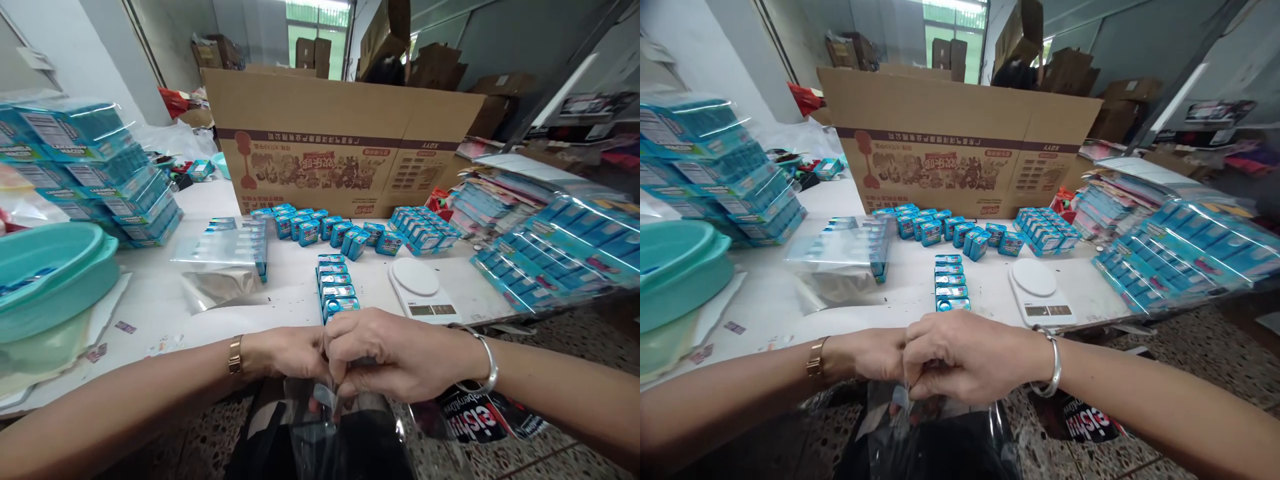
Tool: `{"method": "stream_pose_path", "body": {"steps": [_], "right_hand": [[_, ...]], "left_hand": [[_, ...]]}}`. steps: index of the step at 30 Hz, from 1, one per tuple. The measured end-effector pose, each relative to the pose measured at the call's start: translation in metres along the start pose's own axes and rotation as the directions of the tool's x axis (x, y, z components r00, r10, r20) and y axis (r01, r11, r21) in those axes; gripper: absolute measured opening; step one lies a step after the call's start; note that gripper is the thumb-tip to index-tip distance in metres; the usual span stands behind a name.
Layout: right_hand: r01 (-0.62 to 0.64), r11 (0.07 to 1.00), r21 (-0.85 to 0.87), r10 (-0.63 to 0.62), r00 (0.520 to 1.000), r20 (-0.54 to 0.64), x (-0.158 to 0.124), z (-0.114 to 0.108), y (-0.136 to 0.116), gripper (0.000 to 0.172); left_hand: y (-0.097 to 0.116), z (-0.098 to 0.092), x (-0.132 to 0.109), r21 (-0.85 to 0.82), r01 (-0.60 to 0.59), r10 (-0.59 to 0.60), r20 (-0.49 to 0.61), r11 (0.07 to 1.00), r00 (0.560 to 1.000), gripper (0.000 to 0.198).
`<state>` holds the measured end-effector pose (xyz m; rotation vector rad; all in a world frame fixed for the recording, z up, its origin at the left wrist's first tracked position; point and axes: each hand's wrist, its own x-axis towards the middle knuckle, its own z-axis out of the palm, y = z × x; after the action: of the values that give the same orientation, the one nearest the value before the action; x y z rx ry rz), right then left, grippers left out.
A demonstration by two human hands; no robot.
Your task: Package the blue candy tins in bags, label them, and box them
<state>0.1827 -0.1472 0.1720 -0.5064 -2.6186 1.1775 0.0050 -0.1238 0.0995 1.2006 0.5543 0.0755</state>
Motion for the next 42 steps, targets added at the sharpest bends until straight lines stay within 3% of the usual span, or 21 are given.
{"method": "stream_pose_path", "body": {"steps": [3,6,9,13,16,18,22,27,29,32,34,36,40,42], "right_hand": [[-0.118,0.993,0.003,0.118,0.993,-0.019,-0.004,0.001,0.004,0.015],[-0.304,0.949,-0.078,0.294,0.948,-0.118,-0.010,-0.002,0.004,0.016],[-0.419,0.898,-0.135,0.383,0.895,-0.227,-0.013,-0.007,0.003,0.016],[-0.513,0.845,-0.148,0.486,0.854,-0.186,-0.015,-0.009,-0.001,0.026],[-0.483,0.836,-0.260,0.471,0.875,-0.111,-0.017,-0.002,-0.006,0.014],[-0.429,0.828,-0.362,0.442,0.896,-0.051,-0.019,0.004,-0.012,0.016],[-0.315,0.785,-0.533,0.436,0.893,0.114,-0.023,0.017,-0.020,0.014],[-0.227,0.740,-0.633,0.394,0.909,0.134,-0.022,0.023,-0.018,0.010],[-0.209,0.756,-0.620,0.381,0.911,0.157,-0.021,0.024,-0.018,0.010],[-0.150,0.782,-0.605,0.336,0.919,0.207,-0.024,0.032,-0.015,0.012],[-0.111,0.764,-0.635,0.298,0.935,0.195,-0.025,0.044,-0.004,0.012],[-0.102,0.706,-0.701,0.275,0.951,0.139,-0.023,0.060,0.015,0.011],[-0.140,0.570,-0.810,0.276,0.961,0.027,-0.011,0.090,0.065,0.009],[-0.178,0.558,-0.811,0.252,0.967,-0.039,-0.008,0.100,0.085,0.022]], "left_hand": [[0.001,-0.003,0.001,0.050,0.086,-0.087,0.017,0.995,0.996,0.015],[0.007,-0.007,-0.004,0.070,0.016,-0.006,-0.137,0.997,0.990,0.018],[0.012,-0.006,-0.009,0.105,-0.066,0.090,-0.244,0.992,0.966,0.020],[0.013,0.000,-0.013,0.105,-0.090,0.119,-0.313,0.990,0.942,0.020],[0.011,0.001,-0.013,0.114,-0.067,0.101,-0.328,0.991,0.939,0.019],[0.007,-0.002,-0.013,0.101,-0.049,0.082,-0.359,0.994,0.929,0.018],[-0.003,-0.014,-0.016,0.068,-0.161,0.174,-0.470,0.985,0.865,0.020],[-0.010,-0.016,-0.023,0.114,-0.204,0.234,-0.503,0.972,0.832,0.024],[-0.010,-0.017,-0.024,0.122,-0.206,0.239,-0.558,0.971,0.795,0.024],[-0.011,-0.025,-0.025,0.117,-0.268,0.276,-0.664,0.956,0.695,0.020],[-0.012,-0.033,-0.026,0.132,-0.346,0.332,-0.711,0.929,0.620,0.016],[-0.013,-0.038,-0.026,0.126,-0.427,0.380,-0.716,0.896,0.586,0.016],[-0.015,-0.030,-0.022,-0.039,-0.569,0.391,-0.686,0.822,0.613,0.027],[-0.016,-0.019,-0.020,-0.147,-0.627,0.375,-0.689,0.765,0.620,0.030]]}}
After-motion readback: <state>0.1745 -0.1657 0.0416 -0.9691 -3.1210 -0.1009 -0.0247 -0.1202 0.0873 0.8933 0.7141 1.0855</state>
